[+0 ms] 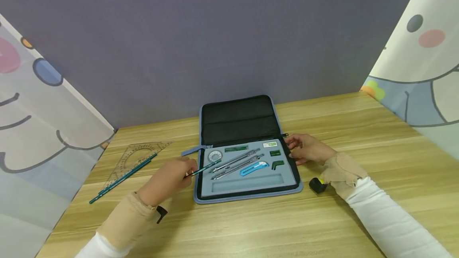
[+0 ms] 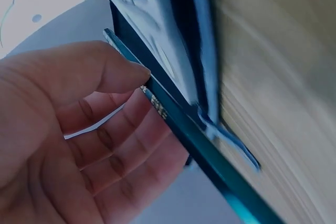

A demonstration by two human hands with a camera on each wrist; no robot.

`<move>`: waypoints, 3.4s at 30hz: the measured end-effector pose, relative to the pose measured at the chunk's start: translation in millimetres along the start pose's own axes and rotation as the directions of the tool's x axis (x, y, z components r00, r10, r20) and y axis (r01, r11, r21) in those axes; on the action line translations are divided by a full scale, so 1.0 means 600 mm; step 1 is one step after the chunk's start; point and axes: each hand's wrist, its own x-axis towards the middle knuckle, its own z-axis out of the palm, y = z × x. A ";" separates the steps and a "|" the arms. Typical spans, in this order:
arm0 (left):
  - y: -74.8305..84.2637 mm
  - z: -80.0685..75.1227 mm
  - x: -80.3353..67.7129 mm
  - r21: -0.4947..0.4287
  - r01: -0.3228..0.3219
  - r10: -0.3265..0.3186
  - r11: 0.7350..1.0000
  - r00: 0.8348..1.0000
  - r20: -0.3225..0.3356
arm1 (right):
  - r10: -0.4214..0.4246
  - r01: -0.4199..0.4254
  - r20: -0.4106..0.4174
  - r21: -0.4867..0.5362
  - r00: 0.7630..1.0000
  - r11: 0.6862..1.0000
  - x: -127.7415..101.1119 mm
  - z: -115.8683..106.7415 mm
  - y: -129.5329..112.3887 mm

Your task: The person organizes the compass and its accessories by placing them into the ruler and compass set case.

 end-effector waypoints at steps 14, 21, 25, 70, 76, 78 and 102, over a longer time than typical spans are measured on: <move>0.078 0.021 0.038 -0.011 -0.086 0.086 0.996 0.996 0.037 | -0.004 0.004 -0.011 -0.013 1.000 1.000 0.001 -0.003 0.005; 0.105 0.030 0.061 0.006 -0.112 0.111 0.994 0.993 0.040 | -0.005 0.005 -0.007 -0.005 1.000 1.000 0.000 -0.003 0.006; 0.118 0.033 0.070 -0.006 -0.138 0.138 0.990 0.990 0.029 | 0.001 -0.001 -0.007 -0.010 1.000 1.000 -0.002 -0.003 0.003; 0.157 0.064 0.120 0.015 -0.228 0.221 0.974 0.958 0.181 | 0.007 -0.008 -0.003 -0.020 1.000 1.000 0.000 -0.002 0.003; 0.149 0.067 0.120 -0.059 -0.217 0.224 0.974 0.959 0.174 | 0.011 -0.011 -0.010 -0.022 1.000 1.000 0.001 -0.003 0.004; 0.148 0.068 0.120 -0.084 -0.206 0.218 0.975 0.960 0.174 | 0.012 -0.012 -0.011 -0.023 1.000 1.000 0.001 -0.003 0.004; 0.111 0.047 0.099 -0.115 -0.193 0.204 0.974 0.975 0.087 | 0.021 -0.022 -0.014 -0.022 1.000 1.000 0.000 -0.001 0.003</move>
